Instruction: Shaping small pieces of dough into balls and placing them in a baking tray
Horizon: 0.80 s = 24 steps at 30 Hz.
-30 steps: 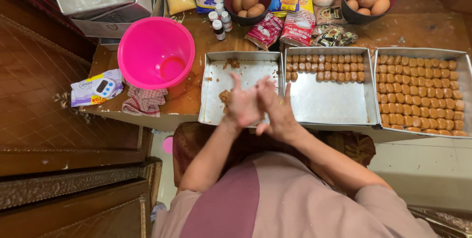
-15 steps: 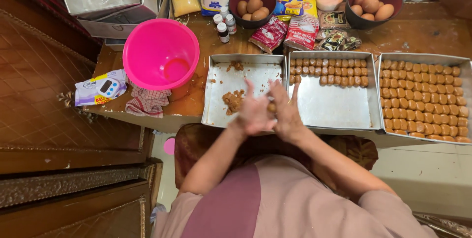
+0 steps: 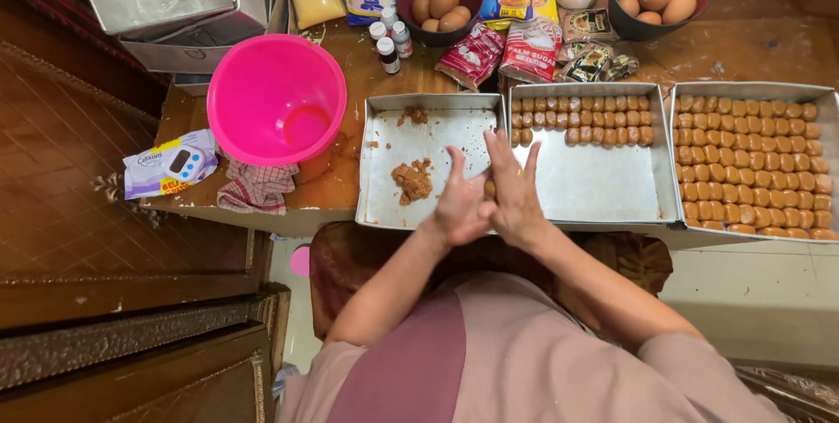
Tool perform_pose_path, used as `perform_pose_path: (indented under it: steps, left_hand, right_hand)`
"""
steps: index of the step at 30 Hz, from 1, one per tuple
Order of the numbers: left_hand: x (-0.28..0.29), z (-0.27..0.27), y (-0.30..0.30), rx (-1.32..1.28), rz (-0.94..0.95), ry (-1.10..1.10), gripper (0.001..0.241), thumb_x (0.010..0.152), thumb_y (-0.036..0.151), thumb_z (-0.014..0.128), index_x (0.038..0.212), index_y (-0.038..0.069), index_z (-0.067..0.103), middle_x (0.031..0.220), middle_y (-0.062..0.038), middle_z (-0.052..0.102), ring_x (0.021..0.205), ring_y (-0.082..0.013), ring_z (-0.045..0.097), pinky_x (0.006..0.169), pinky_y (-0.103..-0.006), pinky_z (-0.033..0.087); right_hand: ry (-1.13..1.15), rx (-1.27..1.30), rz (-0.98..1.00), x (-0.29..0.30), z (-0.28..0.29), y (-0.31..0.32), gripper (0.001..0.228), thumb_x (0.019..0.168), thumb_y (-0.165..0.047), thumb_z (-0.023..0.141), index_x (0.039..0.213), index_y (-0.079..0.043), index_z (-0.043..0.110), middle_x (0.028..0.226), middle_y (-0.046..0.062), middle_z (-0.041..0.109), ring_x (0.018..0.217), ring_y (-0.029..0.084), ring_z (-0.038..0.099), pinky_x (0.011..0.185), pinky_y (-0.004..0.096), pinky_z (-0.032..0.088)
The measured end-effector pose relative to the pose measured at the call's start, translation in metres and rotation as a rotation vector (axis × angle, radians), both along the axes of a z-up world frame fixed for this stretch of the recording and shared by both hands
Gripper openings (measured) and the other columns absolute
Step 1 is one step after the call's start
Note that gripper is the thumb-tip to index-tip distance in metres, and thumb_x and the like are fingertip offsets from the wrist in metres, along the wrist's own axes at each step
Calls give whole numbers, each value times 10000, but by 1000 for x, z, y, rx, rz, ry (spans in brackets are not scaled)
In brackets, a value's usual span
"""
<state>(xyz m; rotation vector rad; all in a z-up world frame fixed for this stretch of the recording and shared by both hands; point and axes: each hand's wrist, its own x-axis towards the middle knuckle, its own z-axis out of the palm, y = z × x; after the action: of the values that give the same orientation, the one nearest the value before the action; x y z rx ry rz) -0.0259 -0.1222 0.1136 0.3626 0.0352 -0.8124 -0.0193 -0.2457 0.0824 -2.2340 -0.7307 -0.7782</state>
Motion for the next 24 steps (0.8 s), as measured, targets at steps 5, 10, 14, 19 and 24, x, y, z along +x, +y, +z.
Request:
perform_pose_path:
  steps: [5,10,14,19,24]
  left_hand:
    - [30,-2,9,30,132,30,1132,836,979,189,1586,138,298,1603,-198,268,1463,-341,296,1221,-475,234]
    - [46,-27,36,-92,189,-3,1241,745,1019,224,1662,189,116,1717,-214,-1,1590,-355,10,1274,-536,63]
    - [16,-37,9,11,22,-1,1221,792,1015,267,1613,111,291,1466,-143,526,1343,-318,517,1195,-505,337]
    - [35,-24,20,-187,61,54,1180,869,965,202,1631,64,213,1538,-226,474,1394,-339,510,1192,-515,369]
    - [28,34,37,183,160,-107,1237,760,990,87,1654,135,86,1708,-224,-18,1587,-347,1,1260,-558,-27]
  right_hand:
    - [-139,-120,54,-33,15,29,1141,837,-875,142,1533,-32,467,1546,235,474,1489,391,381,1229,639,31]
    - [-258,-181,144,-32,-25,14,1126,817,-882,219,1551,-56,433,1576,206,449,1492,377,377,1213,707,59]
    - [-7,-46,41,-4,-6,8,1231,809,-901,92,1578,30,332,1574,291,391,1511,438,276,1175,686,-96]
    - [-155,-149,60,-35,10,25,1219,767,-932,184,1470,3,525,1506,248,513,1465,413,407,1239,654,-34]
    - [-83,-109,162,-22,-40,3,1161,788,-917,242,1536,-50,438,1585,227,413,1514,409,303,1205,712,-86]
